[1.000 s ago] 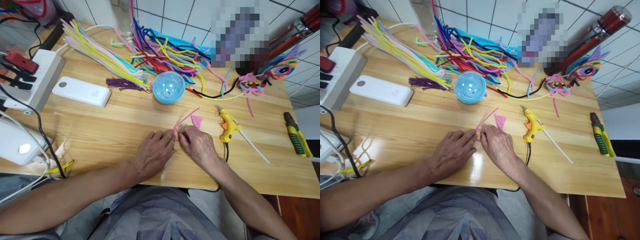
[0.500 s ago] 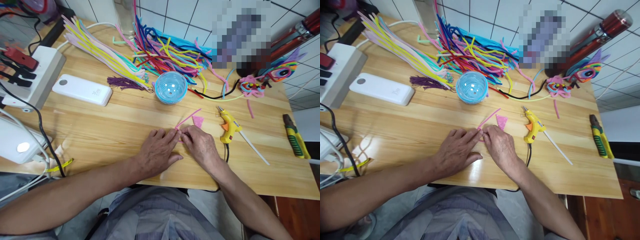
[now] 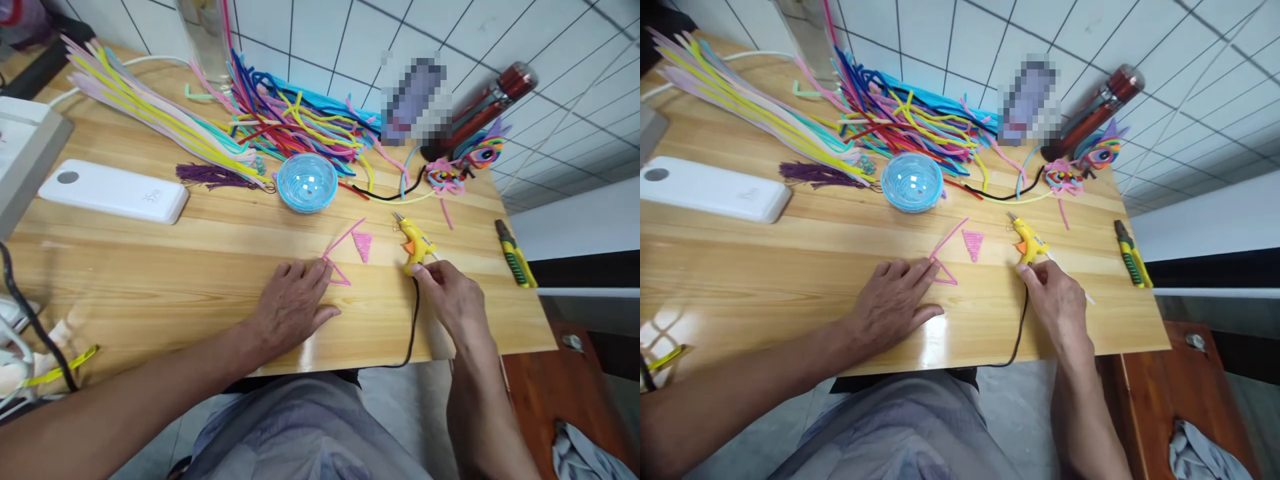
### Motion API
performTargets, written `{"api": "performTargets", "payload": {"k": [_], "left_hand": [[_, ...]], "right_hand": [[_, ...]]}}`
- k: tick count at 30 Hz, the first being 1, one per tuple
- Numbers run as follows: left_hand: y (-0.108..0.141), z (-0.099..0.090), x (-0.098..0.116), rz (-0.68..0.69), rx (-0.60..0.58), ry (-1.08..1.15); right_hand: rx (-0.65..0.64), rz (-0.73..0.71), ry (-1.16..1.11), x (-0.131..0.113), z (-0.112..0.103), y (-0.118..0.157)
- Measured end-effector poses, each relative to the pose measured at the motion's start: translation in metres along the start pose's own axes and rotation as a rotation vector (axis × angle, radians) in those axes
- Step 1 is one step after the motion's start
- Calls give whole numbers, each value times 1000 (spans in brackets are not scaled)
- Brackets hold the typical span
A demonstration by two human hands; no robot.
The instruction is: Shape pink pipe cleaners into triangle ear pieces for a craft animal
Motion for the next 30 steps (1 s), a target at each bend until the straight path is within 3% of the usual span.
{"api": "performTargets", "payload": {"k": [3, 10, 14, 17, 20, 22, 24, 30], "left_hand": [[-1, 0, 2, -1, 17, -17], [0, 0, 3, 12, 61, -56], [0, 1, 3, 25, 84, -42], [0, 2, 3, 24, 88, -31], [1, 4, 3, 22, 81, -22], [1, 4, 4, 25, 88, -23], [1, 4, 4, 26, 97, -31], [2, 5, 5, 14, 101, -42]], "right_hand": [[-73, 152, 151, 24, 7, -10], [-82, 200, 154, -1, 15, -34], [-69, 231, 102, 0, 15, -47], [-34, 271, -212, 12, 15, -40], [20, 125, -948, 12, 9, -16], [-55, -21, -1220, 2, 6, 5], [-234, -110, -1330, -13, 7, 22], [-562, -168, -1200, -48, 11, 29]]}}
Point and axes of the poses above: each hand's wrist, its own y-axis away from the middle knuckle, its own z-axis out of the palm, x = y × z, the point moved 7 cm from there along -y, towards the middle knuckle, and after that the axes turned 6 degrees about z, right-handed, at the moved point
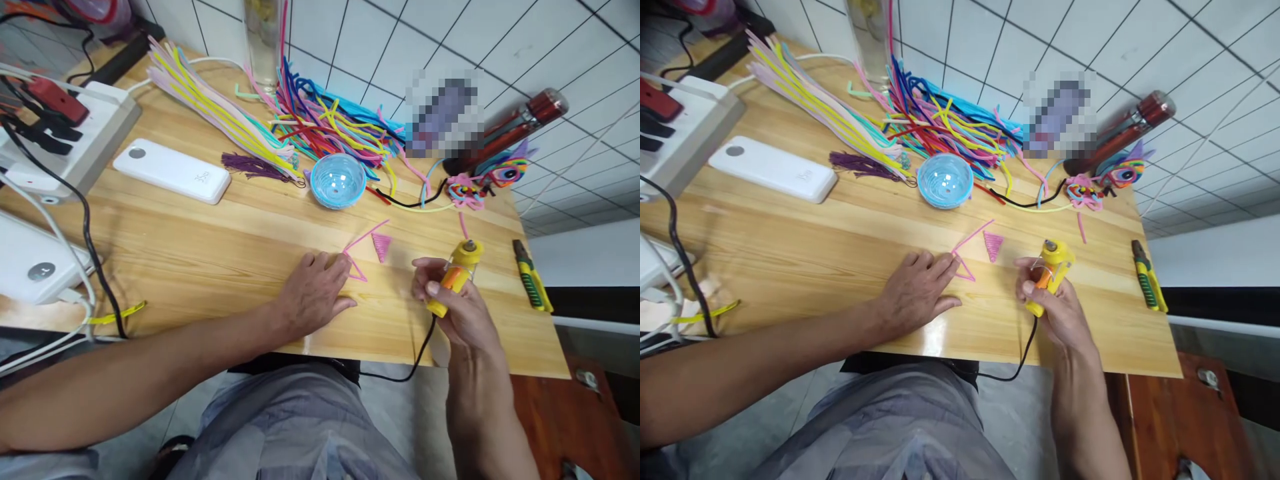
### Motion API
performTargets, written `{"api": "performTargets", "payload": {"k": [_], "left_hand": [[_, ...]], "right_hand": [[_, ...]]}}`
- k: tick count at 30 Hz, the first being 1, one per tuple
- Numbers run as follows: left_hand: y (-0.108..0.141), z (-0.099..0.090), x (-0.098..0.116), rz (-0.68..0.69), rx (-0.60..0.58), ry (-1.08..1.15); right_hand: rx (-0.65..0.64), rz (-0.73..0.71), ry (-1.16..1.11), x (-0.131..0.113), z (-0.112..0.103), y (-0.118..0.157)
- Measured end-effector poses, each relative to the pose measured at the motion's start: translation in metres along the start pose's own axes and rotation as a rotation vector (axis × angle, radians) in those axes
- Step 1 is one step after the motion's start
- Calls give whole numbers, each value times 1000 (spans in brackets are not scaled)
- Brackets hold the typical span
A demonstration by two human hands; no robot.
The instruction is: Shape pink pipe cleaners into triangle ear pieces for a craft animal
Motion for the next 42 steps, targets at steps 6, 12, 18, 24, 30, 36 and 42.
{"api": "performTargets", "payload": {"k": [6, 12, 18, 24, 30, 36, 42], "left_hand": [[-1, -2, 0, -4, -35, 38], [0, -1, 1, -11, -83, 64], [3, 3, 3, -23, -90, 71], [2, 3, 2, -31, -140, 78], [0, 2, 2, -32, -184, 98], [1, 2, 3, -31, -176, 94], [1, 3, 3, -32, -154, 95]], "right_hand": [[-172, 46, 65, -4, 17, -13], [-191, 11, 326, 9, 19, -21], [-255, -10, 454, 24, 18, -26], [-232, -19, 531, 34, 12, -26], [-198, -52, 578, 33, 11, -25], [-205, -69, 586, 30, 15, -24], [-199, -68, 596, 30, 16, -25]]}}
Point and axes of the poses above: each hand's wrist, its own y-axis away from the middle knuckle, its own z-axis out of the palm, x = y × z, the point moved 7 cm from there along -y, towards the middle knuckle, and after that the axes turned 6 degrees about z, right-handed, at the moved point
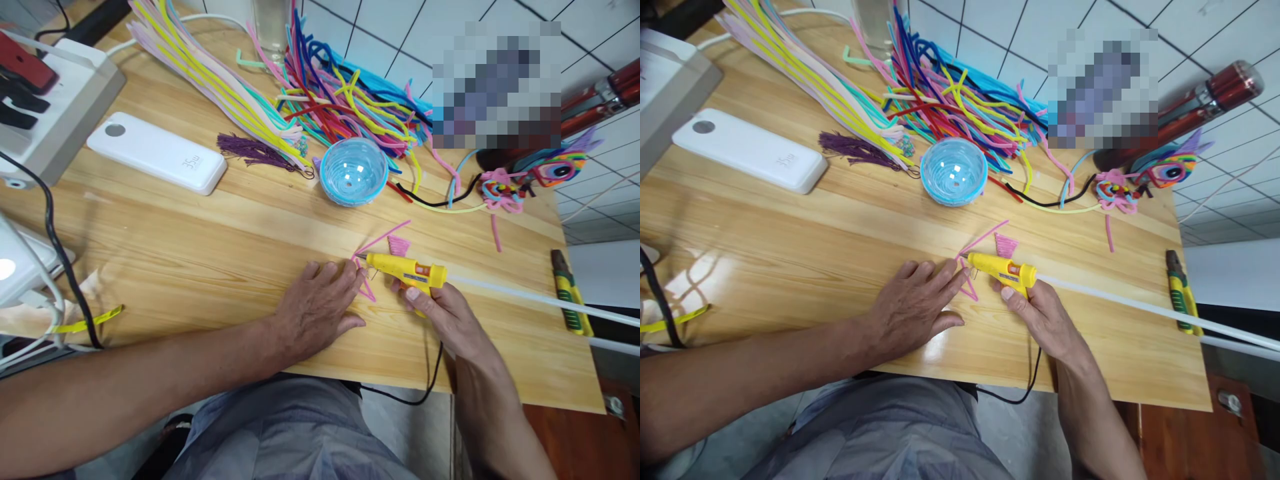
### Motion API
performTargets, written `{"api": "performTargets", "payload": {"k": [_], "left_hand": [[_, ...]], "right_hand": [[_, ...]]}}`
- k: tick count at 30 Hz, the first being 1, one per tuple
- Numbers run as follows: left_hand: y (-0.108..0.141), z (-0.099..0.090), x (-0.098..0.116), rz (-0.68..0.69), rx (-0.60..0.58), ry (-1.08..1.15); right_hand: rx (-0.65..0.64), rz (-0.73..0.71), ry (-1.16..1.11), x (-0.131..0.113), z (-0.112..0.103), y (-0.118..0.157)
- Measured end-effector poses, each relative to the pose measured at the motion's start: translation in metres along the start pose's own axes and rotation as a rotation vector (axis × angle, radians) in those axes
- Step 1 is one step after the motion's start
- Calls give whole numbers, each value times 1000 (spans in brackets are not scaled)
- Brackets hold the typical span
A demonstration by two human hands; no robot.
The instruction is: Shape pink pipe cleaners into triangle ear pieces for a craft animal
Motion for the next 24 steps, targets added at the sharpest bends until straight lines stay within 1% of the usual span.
{"api": "performTargets", "payload": {"k": [7, 15, 24], "left_hand": [[3, 0, 0, 0, 5, -4], [2, -2, 0, 3, -14, 1], [2, -1, 0, 10, 0, -15]], "right_hand": [[-9, 10, -22, 4, 0, -1], [12, 9, -9, 0, -1, -1], [13, -4, -11, -1, 0, -1]]}}
Point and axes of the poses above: each hand's wrist, its own y-axis away from the middle knuckle, its own z-axis out of the palm, x = y × z, the point moved 7 cm from there along -y, towards the middle knuckle, and after that the axes turned 6 degrees about z, right-handed, at the moved point
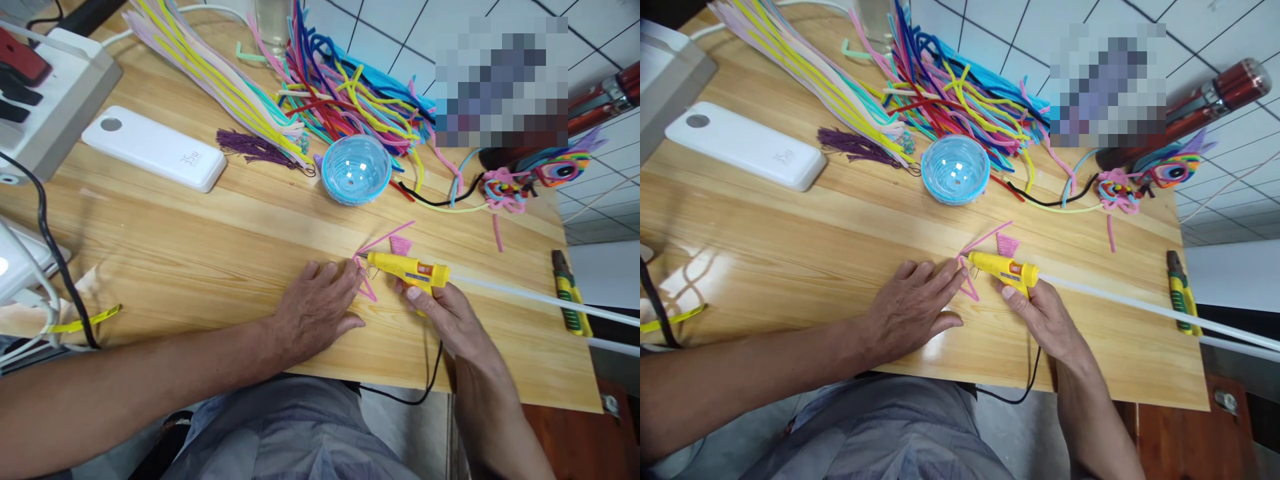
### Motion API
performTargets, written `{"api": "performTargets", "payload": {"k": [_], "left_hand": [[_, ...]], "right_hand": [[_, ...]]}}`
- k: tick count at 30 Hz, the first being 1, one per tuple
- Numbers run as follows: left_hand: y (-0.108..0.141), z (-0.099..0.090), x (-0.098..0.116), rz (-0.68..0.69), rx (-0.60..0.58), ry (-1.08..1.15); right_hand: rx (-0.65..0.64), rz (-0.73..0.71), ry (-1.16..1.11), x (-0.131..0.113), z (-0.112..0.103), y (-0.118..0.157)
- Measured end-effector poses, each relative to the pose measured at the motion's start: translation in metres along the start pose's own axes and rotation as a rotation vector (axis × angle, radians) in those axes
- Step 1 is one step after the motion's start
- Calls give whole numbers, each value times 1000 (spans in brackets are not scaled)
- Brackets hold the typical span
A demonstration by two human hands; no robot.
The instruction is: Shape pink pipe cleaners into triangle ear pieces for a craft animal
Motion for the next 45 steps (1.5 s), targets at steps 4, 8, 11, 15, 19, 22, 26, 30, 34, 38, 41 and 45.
{"api": "performTargets", "payload": {"k": [4, 8, 11, 15, 19, 22, 26, 30, 34, 38, 41, 45], "left_hand": [[1, 0, 0, -3, -1, 5], [1, 0, 0, 1, 9, 1], [1, -1, 1, 3, 10, -7], [1, -2, 0, 5, 23, -23], [2, -2, 1, 9, 37, -44], [2, -2, 1, 8, 35, -49], [1, -2, 1, 6, 21, -44], [1, -3, 1, 13, 36, -37], [2, -4, 1, 10, 55, -34], [2, -3, 1, 11, 58, -33], [2, -3, 1, 12, 64, -35], [0, -3, 1, 12, 53, -40]], "right_hand": [[11, 0, 3, -1, -1, 0], [18, 7, 8, -3, -1, 0], [24, 5, 37, -4, -2, 0], [21, -23, 54, -4, -1, 0], [16, -52, 47, -6, 0, 0], [11, -63, 52, -7, 0, 0], [-20, -76, 66, -5, 1, 0], [-10, -81, 73, -4, 1, 0], [-3, -88, 78, -4, 1, 1], [9, -87, 76, -4, 0, 1], [8, -85, 79, -4, 0, 1], [9, -82, 83, -5, 0, 1]]}}
Point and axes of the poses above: each hand's wrist, its own y-axis away from the middle knuckle, its own z-axis out of the palm, x = y × z, the point moved 7 cm from there along -y, towards the middle knuckle, and after that the axes turned 6 degrees about z, right-handed, at the moved point
